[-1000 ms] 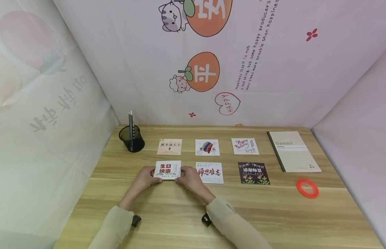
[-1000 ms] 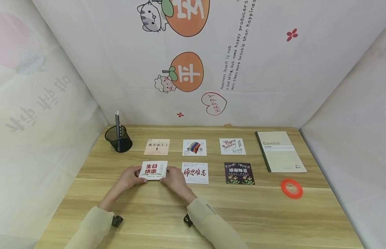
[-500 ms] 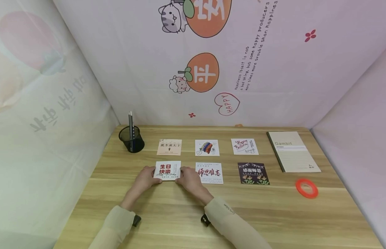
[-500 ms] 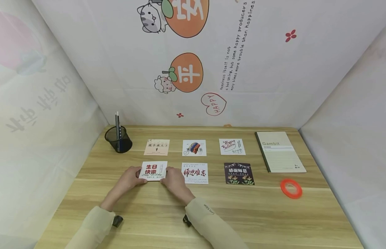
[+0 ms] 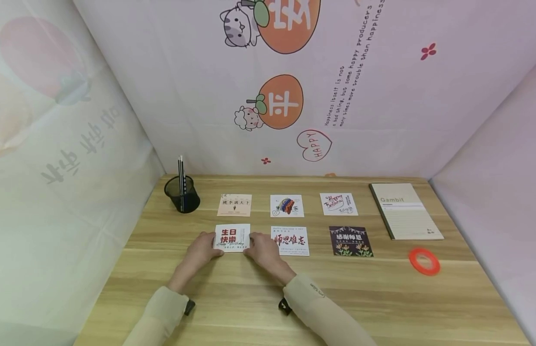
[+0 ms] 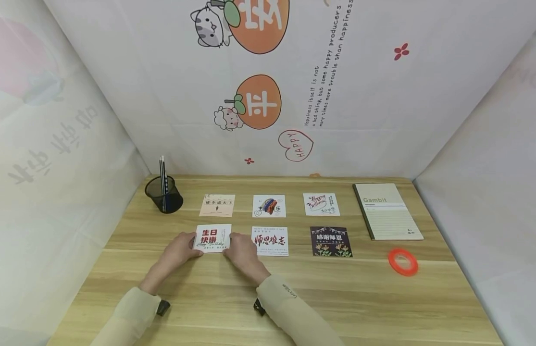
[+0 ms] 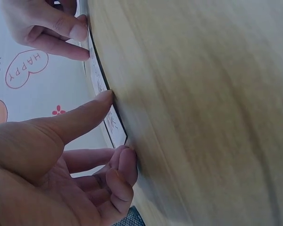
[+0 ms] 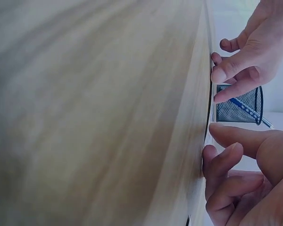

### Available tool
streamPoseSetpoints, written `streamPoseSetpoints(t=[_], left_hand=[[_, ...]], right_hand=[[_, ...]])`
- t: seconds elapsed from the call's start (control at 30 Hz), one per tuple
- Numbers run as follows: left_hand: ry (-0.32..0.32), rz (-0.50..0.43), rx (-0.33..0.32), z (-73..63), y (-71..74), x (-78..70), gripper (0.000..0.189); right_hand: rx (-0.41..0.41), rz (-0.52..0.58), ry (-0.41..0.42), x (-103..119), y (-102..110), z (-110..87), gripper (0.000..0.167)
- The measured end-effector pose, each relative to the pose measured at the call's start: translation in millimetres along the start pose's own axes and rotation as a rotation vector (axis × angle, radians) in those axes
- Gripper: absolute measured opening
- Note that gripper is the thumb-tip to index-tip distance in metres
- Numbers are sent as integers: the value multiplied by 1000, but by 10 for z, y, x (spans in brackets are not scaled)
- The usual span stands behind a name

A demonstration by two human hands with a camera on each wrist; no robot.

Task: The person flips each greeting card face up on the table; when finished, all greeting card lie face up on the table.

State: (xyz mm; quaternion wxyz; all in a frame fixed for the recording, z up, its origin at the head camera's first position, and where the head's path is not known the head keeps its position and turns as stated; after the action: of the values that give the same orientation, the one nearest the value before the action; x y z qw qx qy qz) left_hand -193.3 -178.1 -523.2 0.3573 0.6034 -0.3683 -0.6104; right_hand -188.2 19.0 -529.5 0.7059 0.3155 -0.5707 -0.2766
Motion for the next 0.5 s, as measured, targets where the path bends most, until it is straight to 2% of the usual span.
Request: streamPoseSetpoints(t=[0.13,0.27,0.37,0.5], left_hand=[[8,-5,6,-6,37,10,53],[14,-12,-22,-23,113,4,57],[-39,7,-98,-10,151,-35,57],[-169,58,-253,5,183,-164,54]], right_hand=[[-8,-38,27,-5,-3,-6,26],[-46,-100,110,3,28,-27,26],[-80,-107,169,0,117,-37,22],[-160,-107,262,-60,314,-2,21]])
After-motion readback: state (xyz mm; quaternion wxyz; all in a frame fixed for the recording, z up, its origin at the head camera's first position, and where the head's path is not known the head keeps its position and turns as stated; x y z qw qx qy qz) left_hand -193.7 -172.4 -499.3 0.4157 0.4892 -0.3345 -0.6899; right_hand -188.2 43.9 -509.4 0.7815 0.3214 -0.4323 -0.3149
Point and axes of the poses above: each hand's wrist, its own z-axis towards the middle knuckle, its own y-axis out of the back of the hand, x = y × z, the point moved 1 cm from there along z, towards the middle knuckle, and after that the axes turned 11 degrees about -x, right-handed, at the moved point
